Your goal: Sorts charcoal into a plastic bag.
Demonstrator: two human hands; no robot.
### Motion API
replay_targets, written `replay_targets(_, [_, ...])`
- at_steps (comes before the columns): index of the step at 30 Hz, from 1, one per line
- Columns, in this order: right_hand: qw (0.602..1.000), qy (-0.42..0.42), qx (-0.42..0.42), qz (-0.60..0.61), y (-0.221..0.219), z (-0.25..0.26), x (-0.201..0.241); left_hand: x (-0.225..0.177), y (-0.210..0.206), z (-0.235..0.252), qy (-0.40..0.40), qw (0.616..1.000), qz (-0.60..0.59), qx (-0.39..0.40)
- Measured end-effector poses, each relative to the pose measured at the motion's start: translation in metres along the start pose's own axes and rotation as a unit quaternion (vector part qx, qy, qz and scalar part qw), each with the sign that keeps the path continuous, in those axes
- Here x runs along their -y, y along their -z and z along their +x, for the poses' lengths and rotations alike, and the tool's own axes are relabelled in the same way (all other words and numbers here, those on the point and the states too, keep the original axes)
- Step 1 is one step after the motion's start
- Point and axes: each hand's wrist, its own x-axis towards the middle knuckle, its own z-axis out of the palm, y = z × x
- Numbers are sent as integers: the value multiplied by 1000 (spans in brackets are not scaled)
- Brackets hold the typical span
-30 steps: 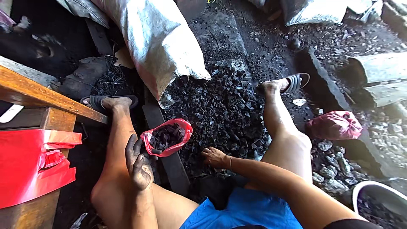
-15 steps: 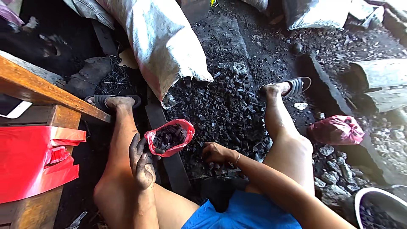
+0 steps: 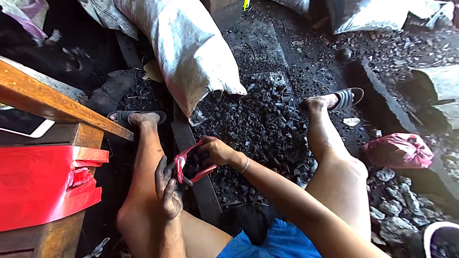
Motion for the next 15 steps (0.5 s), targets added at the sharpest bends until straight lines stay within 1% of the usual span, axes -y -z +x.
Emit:
replay_targets(2, [1000, -13, -10, -16, -4, 2, 1, 1, 2, -2, 2, 1000, -5, -7])
replay_targets(5, [999, 1, -44, -5, 4, -10, 4, 0, -1, -1, -1, 1000, -3, -16])
replay_targets(8, [999, -2, -35, -14, 11, -18, 9, -2, -4, 3, -3, 1000, 15, -16])
replay_targets(13, [1000, 20, -2, -19, 6, -6, 19, -1, -3, 4, -5, 1000, 7, -18])
replay_targets(14, [999, 28, -9, -23, 10, -7, 23, -2, -3, 5, -5, 1000, 5, -22])
replay_targets(15, [998, 46, -33, -17, 17, -13, 27, -2, -3, 5, -7, 1000, 3, -25])
